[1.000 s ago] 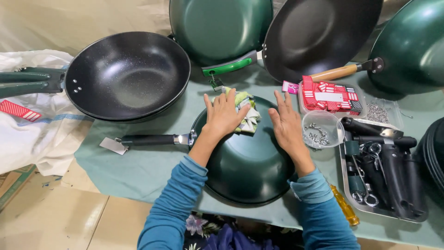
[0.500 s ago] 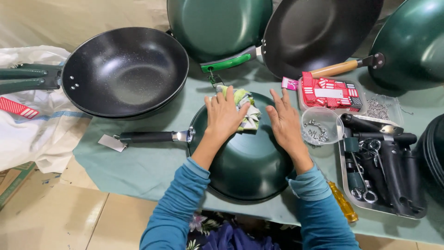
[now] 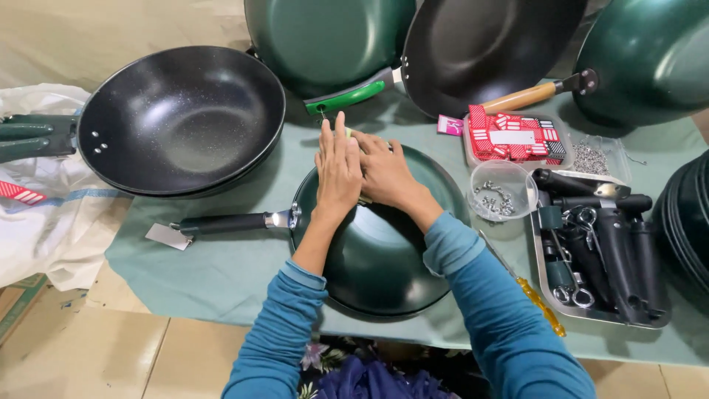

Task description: Cleaning woks with a cloth and preparing handles and screws for assembly.

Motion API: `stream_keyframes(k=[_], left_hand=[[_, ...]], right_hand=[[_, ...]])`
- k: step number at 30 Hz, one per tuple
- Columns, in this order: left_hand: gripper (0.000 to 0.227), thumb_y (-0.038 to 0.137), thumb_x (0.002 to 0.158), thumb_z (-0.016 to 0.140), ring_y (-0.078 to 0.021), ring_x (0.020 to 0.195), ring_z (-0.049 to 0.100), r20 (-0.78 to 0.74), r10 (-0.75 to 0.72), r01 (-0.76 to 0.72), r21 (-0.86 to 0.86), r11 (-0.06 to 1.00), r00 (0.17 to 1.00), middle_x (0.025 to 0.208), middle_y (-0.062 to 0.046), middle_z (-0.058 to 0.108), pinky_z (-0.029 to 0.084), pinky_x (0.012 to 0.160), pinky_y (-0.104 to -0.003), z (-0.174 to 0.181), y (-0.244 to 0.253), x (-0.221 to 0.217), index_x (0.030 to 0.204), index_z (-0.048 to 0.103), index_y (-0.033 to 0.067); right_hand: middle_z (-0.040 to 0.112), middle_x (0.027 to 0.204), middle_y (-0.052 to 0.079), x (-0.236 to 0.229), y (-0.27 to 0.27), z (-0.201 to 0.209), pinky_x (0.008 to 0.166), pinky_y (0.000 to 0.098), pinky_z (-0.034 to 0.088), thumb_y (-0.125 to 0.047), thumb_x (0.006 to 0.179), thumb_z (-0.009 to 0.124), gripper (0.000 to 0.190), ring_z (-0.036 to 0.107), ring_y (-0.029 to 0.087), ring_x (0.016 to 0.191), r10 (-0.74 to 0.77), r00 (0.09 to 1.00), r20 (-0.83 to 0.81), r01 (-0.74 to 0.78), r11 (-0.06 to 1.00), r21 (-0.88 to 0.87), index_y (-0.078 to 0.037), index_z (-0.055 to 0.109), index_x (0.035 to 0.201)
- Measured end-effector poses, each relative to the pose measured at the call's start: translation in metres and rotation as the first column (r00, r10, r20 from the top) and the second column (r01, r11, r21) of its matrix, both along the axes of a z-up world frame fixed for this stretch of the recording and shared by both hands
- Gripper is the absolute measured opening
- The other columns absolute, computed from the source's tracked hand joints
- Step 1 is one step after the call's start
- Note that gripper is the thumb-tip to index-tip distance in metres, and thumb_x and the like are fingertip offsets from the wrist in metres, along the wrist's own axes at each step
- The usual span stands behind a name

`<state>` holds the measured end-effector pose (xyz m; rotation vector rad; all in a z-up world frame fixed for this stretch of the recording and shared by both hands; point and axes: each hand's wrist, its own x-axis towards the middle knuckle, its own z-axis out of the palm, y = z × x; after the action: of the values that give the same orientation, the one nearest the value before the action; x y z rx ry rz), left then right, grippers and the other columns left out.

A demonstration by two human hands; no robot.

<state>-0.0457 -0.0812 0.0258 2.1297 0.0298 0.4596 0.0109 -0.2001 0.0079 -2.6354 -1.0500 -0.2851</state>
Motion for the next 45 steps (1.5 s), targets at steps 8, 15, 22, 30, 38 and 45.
stream_keyframes(k=[8, 15, 22, 30, 38, 45], left_hand=[[0.057, 0.046, 0.111, 0.017, -0.0479, 0.151, 0.024, -0.107, -0.036, 0.045, 0.08, 0.996, 0.994, 0.165, -0.026, 0.021, 0.021, 0.12, -0.06, -0.011, 0.009, 0.011, 0.163, 0.023, 0.0232], [0.062, 0.05, 0.109, 0.012, -0.0415, 0.151, 0.029, -0.169, -0.08, 0.092, 0.063, 0.994, 0.982, 0.162, -0.024, 0.033, 0.021, 0.12, -0.057, 0.006, 0.006, 0.003, 0.159, 0.036, 0.0205], [0.075, 0.065, 0.107, 0.011, -0.0328, 0.136, 0.053, -0.191, -0.039, 0.085, 0.238, 0.967, 0.981, 0.147, -0.013, 0.057, 0.021, 0.118, -0.058, -0.011, 0.006, 0.012, 0.148, 0.054, 0.0203], [0.076, 0.061, 0.109, 0.012, -0.0384, 0.132, 0.055, -0.181, -0.051, 0.088, 0.203, 0.975, 0.982, 0.142, -0.02, 0.059, 0.02, 0.117, -0.06, 0.002, 0.005, 0.004, 0.143, 0.058, 0.0115], [0.079, 0.065, 0.107, 0.014, -0.0386, 0.129, 0.058, -0.177, -0.034, 0.067, 0.185, 0.98, 0.984, 0.139, -0.02, 0.06, 0.014, 0.118, -0.063, 0.0, 0.003, 0.008, 0.14, 0.06, 0.0092], [0.081, 0.064, 0.106, 0.012, -0.0434, 0.129, 0.056, -0.326, -0.09, 0.171, 0.23, 0.958, 0.941, 0.136, -0.022, 0.063, 0.001, 0.116, -0.07, 0.032, 0.018, 0.018, 0.142, 0.058, 0.0079]], right_hand=[[0.059, 0.142, 0.007, 0.052, -0.05, -0.005, 0.107, 0.0554, 0.045, -0.064, 0.103, 0.046, 0.044, 0.055, 0.035, 0.133, -0.154, 0.933, -0.324, 0.211, 0.966, 0.15, -0.038, 0.067, 0.131], [0.053, 0.145, 0.024, -0.037, -0.111, 0.021, 0.115, 0.0525, 0.038, -0.042, 0.105, 0.054, 0.041, 0.05, 0.044, 0.136, -0.168, 0.931, -0.325, 0.304, 0.848, 0.433, -0.026, 0.062, 0.142], [0.04, 0.161, 0.019, -0.157, -0.117, -0.012, 0.121, 0.0509, 0.029, -0.03, 0.104, 0.058, 0.04, 0.039, 0.04, 0.146, -0.283, 0.929, -0.239, 0.368, 0.641, 0.674, -0.023, 0.062, 0.143], [0.041, 0.16, 0.016, -0.117, -0.131, 0.009, 0.123, 0.0524, 0.028, -0.039, 0.103, 0.057, 0.04, 0.038, 0.039, 0.147, -0.248, 0.834, -0.493, 0.532, 0.596, 0.601, -0.029, 0.062, 0.141], [0.034, 0.163, 0.02, -0.14, -0.121, -0.007, 0.122, 0.0582, 0.024, -0.036, 0.108, 0.051, 0.041, 0.032, 0.045, 0.149, -0.265, 0.881, -0.391, 0.469, 0.587, 0.659, -0.02, 0.059, 0.145], [0.021, 0.168, 0.027, -0.223, -0.105, -0.076, 0.124, 0.0558, 0.015, -0.053, 0.1, 0.055, 0.063, 0.022, 0.045, 0.154, -0.321, 0.935, 0.153, 0.206, 0.839, 0.504, -0.019, 0.051, 0.153]])
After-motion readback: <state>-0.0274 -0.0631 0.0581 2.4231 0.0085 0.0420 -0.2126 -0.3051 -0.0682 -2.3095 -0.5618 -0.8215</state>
